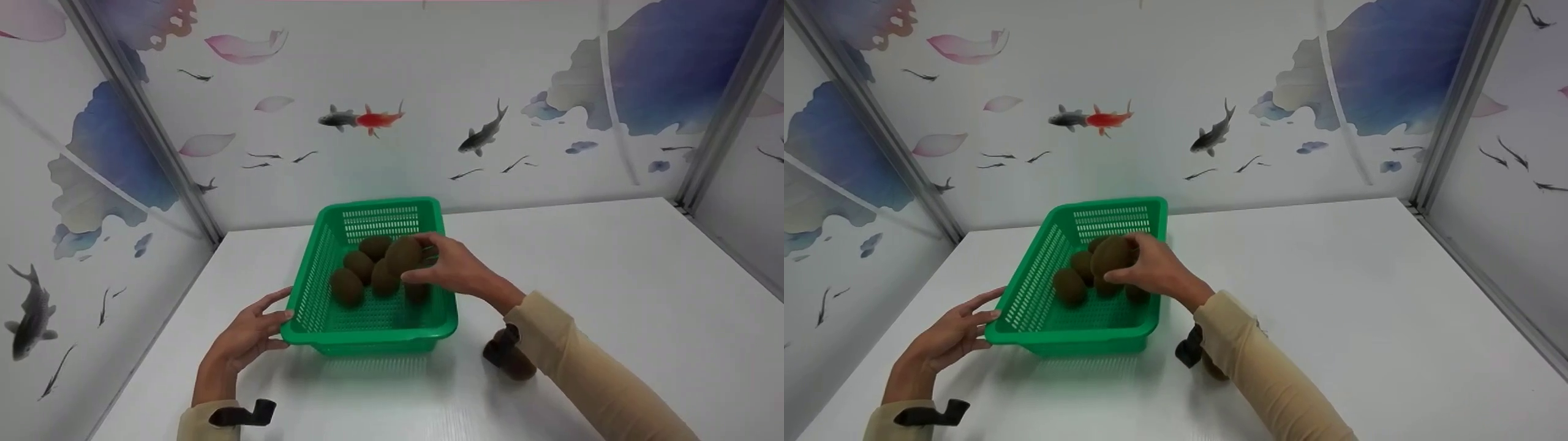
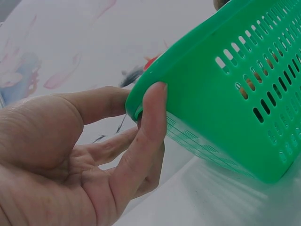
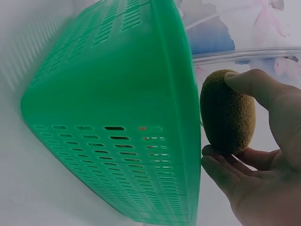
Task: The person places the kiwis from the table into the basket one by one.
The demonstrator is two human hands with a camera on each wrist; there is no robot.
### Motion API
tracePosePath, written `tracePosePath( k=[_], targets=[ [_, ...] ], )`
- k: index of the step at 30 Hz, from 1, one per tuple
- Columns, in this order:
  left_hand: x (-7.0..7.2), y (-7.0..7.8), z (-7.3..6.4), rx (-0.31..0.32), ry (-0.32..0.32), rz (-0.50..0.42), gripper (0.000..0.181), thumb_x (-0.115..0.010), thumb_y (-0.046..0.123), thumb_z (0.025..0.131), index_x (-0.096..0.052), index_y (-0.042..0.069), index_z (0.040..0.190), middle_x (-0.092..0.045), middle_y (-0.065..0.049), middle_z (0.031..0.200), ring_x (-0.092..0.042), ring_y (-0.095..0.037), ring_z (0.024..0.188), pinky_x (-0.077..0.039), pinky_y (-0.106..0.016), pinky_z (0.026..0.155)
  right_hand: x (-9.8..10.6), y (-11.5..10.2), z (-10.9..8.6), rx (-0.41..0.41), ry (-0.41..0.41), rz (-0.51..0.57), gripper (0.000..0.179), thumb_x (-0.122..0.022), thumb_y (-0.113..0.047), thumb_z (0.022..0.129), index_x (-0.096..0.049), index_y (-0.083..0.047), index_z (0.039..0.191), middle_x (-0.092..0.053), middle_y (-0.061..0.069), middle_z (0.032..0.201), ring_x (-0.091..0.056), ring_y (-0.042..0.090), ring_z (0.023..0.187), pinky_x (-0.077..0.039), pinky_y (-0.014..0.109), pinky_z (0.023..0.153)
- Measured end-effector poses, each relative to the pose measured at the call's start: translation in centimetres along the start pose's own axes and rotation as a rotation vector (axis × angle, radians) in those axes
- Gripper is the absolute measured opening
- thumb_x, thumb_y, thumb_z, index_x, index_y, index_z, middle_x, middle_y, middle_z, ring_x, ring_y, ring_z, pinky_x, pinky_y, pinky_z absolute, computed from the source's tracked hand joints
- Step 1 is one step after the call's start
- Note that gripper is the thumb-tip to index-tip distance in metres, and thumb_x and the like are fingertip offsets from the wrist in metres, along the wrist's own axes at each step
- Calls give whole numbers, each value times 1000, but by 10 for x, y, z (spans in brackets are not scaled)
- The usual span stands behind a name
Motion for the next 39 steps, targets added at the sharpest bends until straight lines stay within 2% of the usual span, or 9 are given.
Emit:
tracePosePath(
  k=[6, 14, 17, 22, 32, 36, 39],
  targets=[
    [-1, 3, 2, 4, 13, 22, 76, -66, 23, 98, -23, 9, 159, -69, -2, 115, -72, -14, 98, -61, -27, 77, -3, 1, 2, -43, -31, -14, 68, -77, -38, 87, -49, -19, 146, -60, 5, 136, -58, 26, 125, -48, 53, 107],
    [-1, 3, 3, 1, 18, 24, 76, -66, 23, 97, -24, 9, 159, -69, -2, 116, -72, -15, 97, -61, -27, 76, -5, -3, 4, -93, -80, -64, 68, -77, -35, 88, -47, -17, 147, -58, 7, 139, -57, 27, 124, -47, 54, 108],
    [-1, 2, 3, -4, 14, 21, 76, -66, 23, 98, -24, 9, 159, -69, -2, 116, -72, -15, 98, -61, -27, 76, -7, -2, 5, -104, -91, -79, 67, -74, -33, 91, -44, -14, 149, -56, 10, 142, -57, 28, 127, -47, 54, 109],
    [-2, 2, 4, -8, 11, 23, 75, -65, 23, 98, -24, 9, 159, -69, -2, 114, -72, -14, 98, -61, -28, 76, -3, -3, 0, -102, -108, -42, 64, -69, -24, 95, -41, -7, 151, -53, 15, 147, -55, 34, 133, -45, 57, 109],
    [-1, 3, 4, 2, 20, 30, 77, -66, 25, 97, -23, 10, 159, -68, -3, 116, -71, -15, 100, -61, -28, 78, 17, -14, -22, 47, -98, 5, 54, -71, -23, 93, -54, -13, 143, -60, 10, 141, -57, 31, 130, -49, 54, 106],
    [-1, 2, 4, 12, 25, 21, 77, -66, 25, 97, -23, 10, 159, -67, -4, 118, -71, -16, 99, -61, -28, 77, 25, -12, -35, 118, -116, 39, 54, -73, -24, 93, -55, -12, 142, -58, 13, 141, -57, 33, 129, -55, 49, 99],
    [0, 2, 3, 12, 23, 16, 77, -67, 25, 97, -23, 10, 159, -67, -3, 118, -72, -15, 98, -61, -28, 77, 31, -8, -47, 167, -132, 44, 56, -75, -27, 91, -54, -12, 142, -57, 12, 143, -57, 34, 128, -55, 47, 99]
  ],
)
Point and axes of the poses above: each hand's wrist, its own z-axis towards the middle knuckle, its own x-axis out of the back of the hand, y = z × x, the point moved 1 cm from there along z, towards the middle knuckle
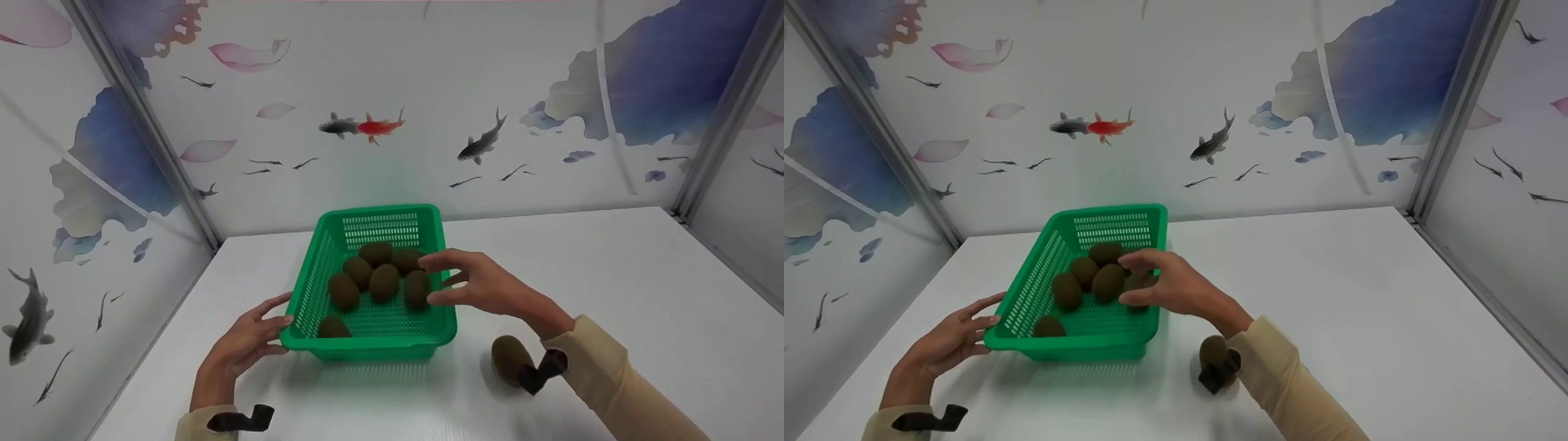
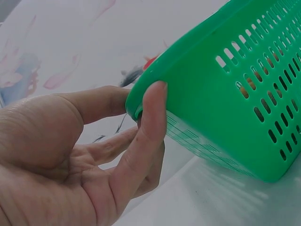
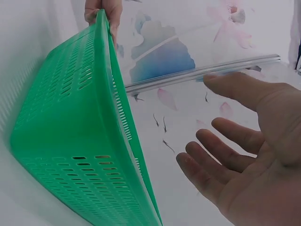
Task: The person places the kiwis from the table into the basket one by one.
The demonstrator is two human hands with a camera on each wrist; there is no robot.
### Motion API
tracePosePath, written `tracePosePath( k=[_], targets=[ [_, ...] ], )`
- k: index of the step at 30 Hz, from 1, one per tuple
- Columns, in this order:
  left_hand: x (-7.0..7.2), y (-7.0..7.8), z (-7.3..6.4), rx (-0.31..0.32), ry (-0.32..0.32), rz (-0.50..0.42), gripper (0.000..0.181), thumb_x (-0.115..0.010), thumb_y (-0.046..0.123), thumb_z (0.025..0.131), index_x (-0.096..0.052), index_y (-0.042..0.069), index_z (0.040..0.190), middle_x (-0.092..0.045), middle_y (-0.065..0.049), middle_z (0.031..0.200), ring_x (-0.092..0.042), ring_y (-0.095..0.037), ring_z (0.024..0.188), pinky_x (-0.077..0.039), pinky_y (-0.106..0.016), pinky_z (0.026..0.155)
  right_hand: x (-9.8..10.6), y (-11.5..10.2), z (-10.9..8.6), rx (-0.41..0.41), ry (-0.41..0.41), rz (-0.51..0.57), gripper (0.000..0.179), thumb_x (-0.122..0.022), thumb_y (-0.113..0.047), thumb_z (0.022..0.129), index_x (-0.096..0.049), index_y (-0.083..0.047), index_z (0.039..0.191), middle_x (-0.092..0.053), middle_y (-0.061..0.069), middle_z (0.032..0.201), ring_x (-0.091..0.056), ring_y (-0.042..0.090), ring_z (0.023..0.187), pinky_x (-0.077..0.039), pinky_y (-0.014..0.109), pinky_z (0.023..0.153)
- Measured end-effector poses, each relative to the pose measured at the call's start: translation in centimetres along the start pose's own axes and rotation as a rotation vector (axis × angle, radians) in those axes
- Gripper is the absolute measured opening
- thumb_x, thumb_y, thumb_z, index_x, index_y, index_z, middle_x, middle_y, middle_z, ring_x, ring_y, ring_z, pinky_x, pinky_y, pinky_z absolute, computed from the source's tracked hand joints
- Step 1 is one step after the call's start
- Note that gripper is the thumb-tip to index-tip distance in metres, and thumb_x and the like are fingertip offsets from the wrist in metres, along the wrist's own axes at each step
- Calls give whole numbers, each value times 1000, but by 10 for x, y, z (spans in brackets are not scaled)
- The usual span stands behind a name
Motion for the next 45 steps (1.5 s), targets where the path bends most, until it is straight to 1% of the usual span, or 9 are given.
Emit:
tracePosePath(
  k=[6, 12, 16, 26, 29, 35, 41, 43, 45],
  targets=[
    [2, 0, 0, -15, -12, 1, 76, -65, 24, 98, -22, 10, 159, -68, -3, 117, -72, -15, 98, -61, -28, 77, 8, 5, -25, 66, 3, -55, 61, -79, -29, 87, -54, -18, 142, -56, 5, 144, -52, 32, 133, -50, 49, 105],
    [2, -1, -2, -15, -18, -7, 76, -64, 23, 99, -21, 8, 159, -70, -3, 116, -73, -15, 96, -61, -27, 76, 14, 20, -47, 58, 30, -102, 65, -80, -29, 86, -52, -20, 144, -54, 3, 146, -53, 28, 133, -51, 32, 103],
    [2, -1, -1, -18, -25, -15, 76, -64, 22, 98, -21, 8, 159, -71, -1, 113, -73, -14, 95, -61, -27, 75, 18, 30, -60, 56, 37, -133, 65, -80, -31, 85, -52, -20, 143, -54, 2, 145, -55, 25, 130, -51, 31, 103],
    [1, -2, 0, -11, -24, -8, 77, -65, 24, 98, -21, 8, 159, -67, -2, 118, -72, -15, 98, -61, -28, 78, 23, 53, -85, 77, -26, -147, 70, -82, -26, 84, -49, -25, 145, -51, 3, 147, -46, -4, 126, -49, 32, 104],
    [1, -2, 0, -9, -27, -7, 77, -65, 24, 98, -21, 8, 159, -66, -2, 119, -72, -15, 99, -61, -28, 79, 24, 58, -91, 31, -50, -135, 71, -82, -26, 84, -48, -27, 146, -49, 1, 149, -47, 3, 129, -48, 41, 105],
    [2, -2, -1, -4, -23, -15, 76, -64, 24, 99, -22, 9, 159, -65, -3, 121, -72, -15, 100, -61, -28, 80, 27, 70, -98, -48, -110, -87, 74, -82, -27, 83, -45, -24, 148, -44, 8, 153, -46, 42, 132, -42, 66, 103],
    [1, -2, -1, -1, -21, -24, 76, -65, 23, 98, -22, 9, 159, -68, -2, 117, -73, -15, 98, -61, -28, 78, 28, 87, -99, -66, -162, -129, 74, -82, -33, 82, -45, -25, 146, -45, 5, 152, -44, 22, 137, -44, 54, 108],
    [1, -2, -1, -1, -24, -22, 76, -65, 22, 98, -21, 9, 159, -68, -2, 116, -73, -15, 97, -61, -27, 78, 28, 93, -98, -76, -184, -142, 76, -83, -35, 82, -45, -23, 146, -45, 6, 152, -43, 22, 138, -45, 48, 108],
    [1, -2, -1, -4, -25, -20, 76, -65, 22, 98, -21, 9, 160, -69, -1, 115, -73, -14, 97, -61, -27, 77, 26, 97, -97, -93, -210, -138, 79, -83, -35, 80, -44, -20, 147, -45, 8, 152, -42, 31, 139, -45, 46, 108]
  ],
)
Point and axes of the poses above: each hand's wrist, its own z-axis towards the middle knuckle, its own x-axis out of the back of the hand, y = z × x, the point moved 1 cm from there along z, towards the middle knuckle
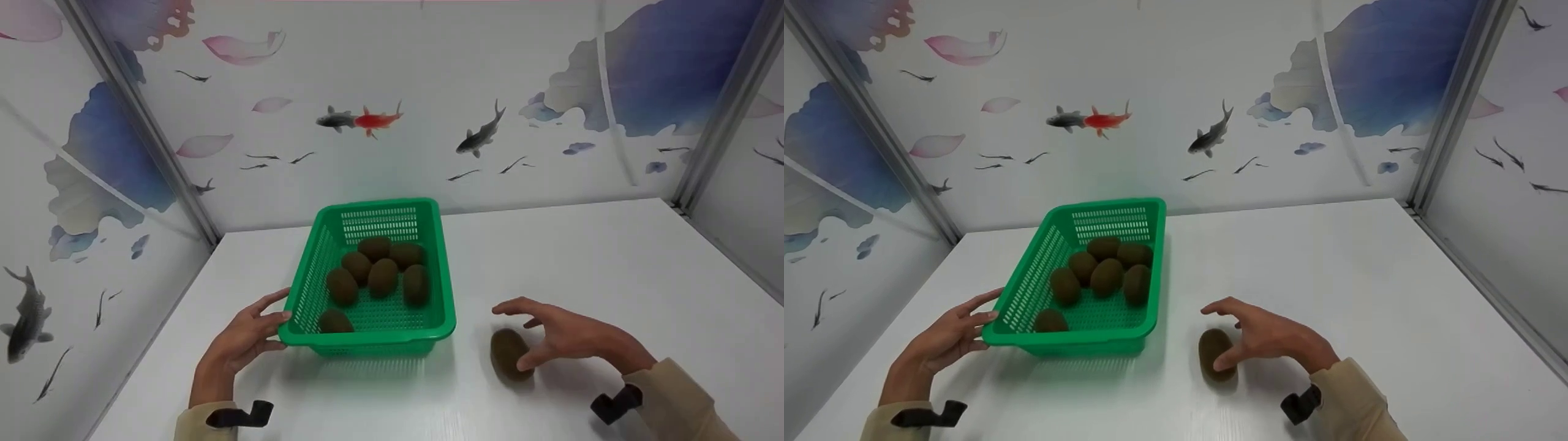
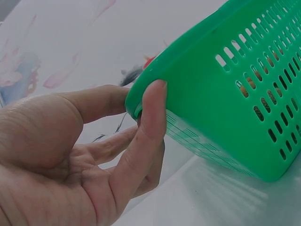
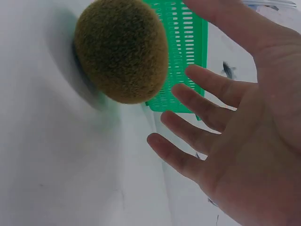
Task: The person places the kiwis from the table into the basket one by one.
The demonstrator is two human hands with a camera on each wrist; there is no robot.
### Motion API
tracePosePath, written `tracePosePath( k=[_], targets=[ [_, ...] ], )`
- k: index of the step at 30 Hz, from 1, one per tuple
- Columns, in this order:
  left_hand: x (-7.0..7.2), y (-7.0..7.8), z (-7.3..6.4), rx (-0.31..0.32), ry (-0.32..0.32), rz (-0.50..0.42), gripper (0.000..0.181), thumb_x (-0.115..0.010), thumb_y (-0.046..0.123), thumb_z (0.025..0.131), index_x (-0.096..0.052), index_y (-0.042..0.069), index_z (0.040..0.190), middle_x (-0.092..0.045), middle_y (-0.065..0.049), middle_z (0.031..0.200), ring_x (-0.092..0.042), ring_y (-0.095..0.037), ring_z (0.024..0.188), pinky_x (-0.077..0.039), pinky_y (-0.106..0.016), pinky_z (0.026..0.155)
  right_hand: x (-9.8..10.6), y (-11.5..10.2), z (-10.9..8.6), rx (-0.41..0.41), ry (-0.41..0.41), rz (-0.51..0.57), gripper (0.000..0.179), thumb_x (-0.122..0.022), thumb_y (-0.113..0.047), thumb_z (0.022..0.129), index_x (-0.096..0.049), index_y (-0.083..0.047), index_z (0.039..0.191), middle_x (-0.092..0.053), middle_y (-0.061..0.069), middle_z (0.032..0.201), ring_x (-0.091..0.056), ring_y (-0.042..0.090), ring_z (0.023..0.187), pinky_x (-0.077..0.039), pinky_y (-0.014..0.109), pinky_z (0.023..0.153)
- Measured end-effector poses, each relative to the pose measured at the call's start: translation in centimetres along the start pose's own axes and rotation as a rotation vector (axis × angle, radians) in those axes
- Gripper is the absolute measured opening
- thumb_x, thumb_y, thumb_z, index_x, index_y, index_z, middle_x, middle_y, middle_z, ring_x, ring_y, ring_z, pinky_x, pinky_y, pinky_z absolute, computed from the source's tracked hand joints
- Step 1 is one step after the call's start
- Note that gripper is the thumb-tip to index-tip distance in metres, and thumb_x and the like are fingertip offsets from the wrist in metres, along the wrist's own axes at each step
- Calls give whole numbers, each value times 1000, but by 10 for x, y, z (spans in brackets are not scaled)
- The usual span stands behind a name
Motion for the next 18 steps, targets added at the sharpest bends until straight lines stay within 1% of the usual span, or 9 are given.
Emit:
tracePosePath(
  k=[2, 4, 8, 10, 13, 14, 18],
  targets=[
    [0, 1, 0, -3, 3, 1, 77, -65, 22, 98, -20, 9, 160, -69, -1, 115, -73, -14, 97, -61, -27, 76, -1, 2, 2, -7, -26, -4, 84, -84, -35, 79, -42, -15, 148, -45, 11, 151, -42, 40, 138, -46, 44, 108],
    [0, 2, 0, -2, 7, -1, 78, -65, 23, 98, -20, 9, 160, -69, -1, 115, -73, -14, 97, -61, -27, 77, -2, 3, 2, -17, -56, -7, 87, -85, -34, 78, -41, -12, 149, -45, 13, 151, -42, 43, 138, -47, 42, 108],
    [0, 1, 0, 1, 6, 3, 78, -66, 24, 98, -21, 9, 160, -69, -2, 117, -73, -14, 97, -61, -27, 77, -4, 2, 1, -44, -102, -21, 87, -86, -32, 78, -40, -12, 148, -45, 11, 150, -44, 39, 134, -48, 36, 107],
    [0, 1, -1, 3, 3, 5, 78, -65, 24, 98, -20, 9, 160, -68, -2, 117, -72, -15, 97, -61, -27, 78, -6, 0, 1, -48, -116, -28, 86, -86, -31, 78, -40, -12, 148, -45, 10, 149, -44, 37, 132, -48, 36, 106],
    [1, -2, -1, 1, 3, 12, 77, -65, 25, 98, -21, 9, 160, -68, -3, 118, -72, -15, 97, -61, -28, 78, -8, -1, 0, -52, -125, -35, 87, -87, -29, 78, -39, -13, 148, -44, 9, 149, -44, 36, 132, -48, 36, 107],
    [1, -2, -1, -1, 4, 15, 77, -65, 25, 98, -21, 9, 160, -68, -3, 119, -72, -15, 98, -61, -28, 79, -8, -1, 0, -55, -124, -44, 87, -87, -29, 77, -39, -13, 148, -44, 8, 148, -44, 36, 132, -48, 38, 107],
    [0, -3, -1, -4, 12, 30, 77, -65, 25, 98, -21, 10, 160, -66, -4, 121, -72, -15, 99, -61, -28, 79, -8, -1, 0, -98, -118, -64, 87, -88, -30, 76, -40, -14, 146, -45, 5, 145, -47, 34, 131, -49, 41, 106]
  ],
)
Point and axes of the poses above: each hand's wrist, its own z-axis towards the middle knuckle, its own x-axis out of the back of the hand, y = z × x, the point moved 1 cm from there along z, towards the middle knuckle
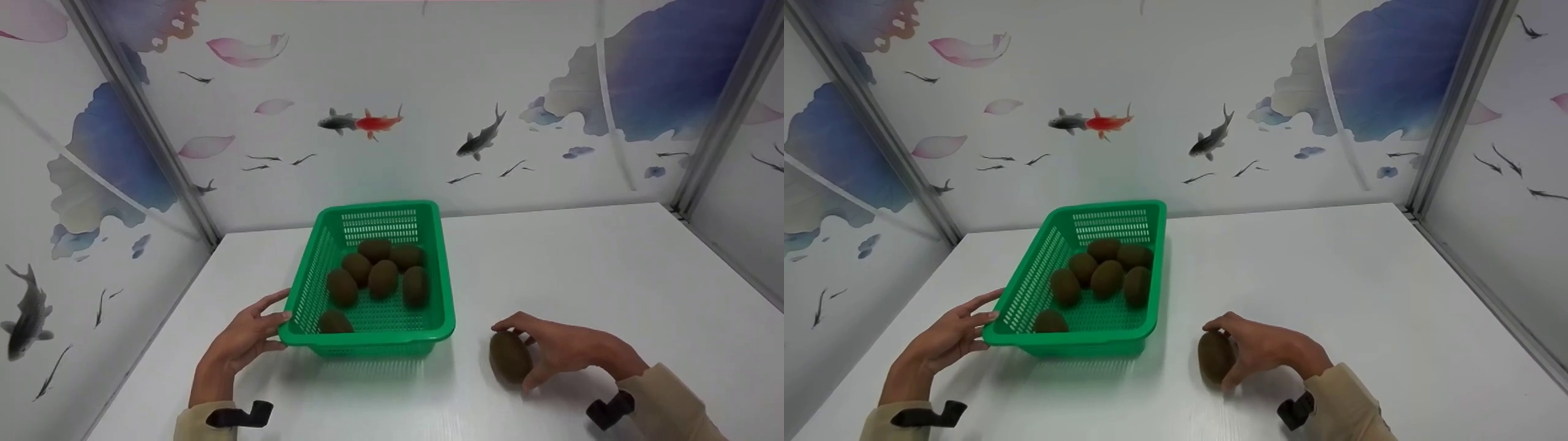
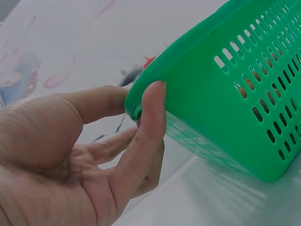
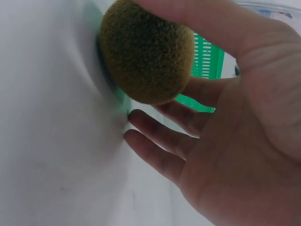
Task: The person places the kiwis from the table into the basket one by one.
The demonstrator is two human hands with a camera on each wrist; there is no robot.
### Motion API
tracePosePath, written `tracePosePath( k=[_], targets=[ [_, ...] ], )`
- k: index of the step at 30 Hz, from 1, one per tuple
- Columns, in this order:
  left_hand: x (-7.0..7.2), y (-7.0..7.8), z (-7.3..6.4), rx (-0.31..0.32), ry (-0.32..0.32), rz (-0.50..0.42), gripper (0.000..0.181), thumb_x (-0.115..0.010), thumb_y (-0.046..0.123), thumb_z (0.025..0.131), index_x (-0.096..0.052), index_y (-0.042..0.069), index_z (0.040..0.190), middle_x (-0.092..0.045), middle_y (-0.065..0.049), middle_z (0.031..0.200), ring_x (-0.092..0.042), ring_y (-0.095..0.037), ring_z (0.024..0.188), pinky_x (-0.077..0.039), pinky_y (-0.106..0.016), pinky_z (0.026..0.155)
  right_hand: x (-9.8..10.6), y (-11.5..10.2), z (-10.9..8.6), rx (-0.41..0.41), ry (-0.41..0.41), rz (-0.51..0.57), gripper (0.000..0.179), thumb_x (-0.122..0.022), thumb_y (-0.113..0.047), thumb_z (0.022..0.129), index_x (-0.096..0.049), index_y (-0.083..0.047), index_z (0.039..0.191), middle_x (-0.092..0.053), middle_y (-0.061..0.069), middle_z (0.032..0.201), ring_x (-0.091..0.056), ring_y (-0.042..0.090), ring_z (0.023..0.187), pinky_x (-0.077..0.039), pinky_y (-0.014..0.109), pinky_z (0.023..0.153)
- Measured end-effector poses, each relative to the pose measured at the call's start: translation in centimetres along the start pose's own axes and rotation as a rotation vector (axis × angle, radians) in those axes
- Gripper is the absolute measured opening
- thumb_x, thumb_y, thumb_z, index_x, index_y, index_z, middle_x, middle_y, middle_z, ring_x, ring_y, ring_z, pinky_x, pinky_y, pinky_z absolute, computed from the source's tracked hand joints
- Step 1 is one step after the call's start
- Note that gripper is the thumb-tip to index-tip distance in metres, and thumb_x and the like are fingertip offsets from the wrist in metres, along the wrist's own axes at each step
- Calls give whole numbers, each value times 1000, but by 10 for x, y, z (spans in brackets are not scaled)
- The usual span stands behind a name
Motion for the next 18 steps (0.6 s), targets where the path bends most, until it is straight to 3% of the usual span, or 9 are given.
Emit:
tracePosePath(
  k=[5, 18],
  targets=[
    [0, 1, -1, 5, 10, -1, 77, -65, 25, 98, -22, 10, 159, -67, -4, 120, -72, -15, 98, -61, -27, 79, 0, 0, 0, -53, 3, 6, 84, -88, -32, 75, -42, -17, 143, -48, 3, 140, -49, 32, 130, -48, 43, 105],
    [-1, 1, 1, 5, 16, -16, 77, -66, 24, 97, -22, 9, 159, -67, -3, 118, -73, -15, 97, -61, -28, 77, 0, -4, 5, -92, 38, 32, 81, -87, -30, 76, -44, -13, 142, -51, 4, 137, -50, 30, 128, -47, 51, 106]
  ],
)
Point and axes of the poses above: each hand's wrist, its own z-axis towards the middle knuckle, its own x-axis out of the back of the hand, y = z × x, the point moved 1 cm from there along z, towards the middle knuckle
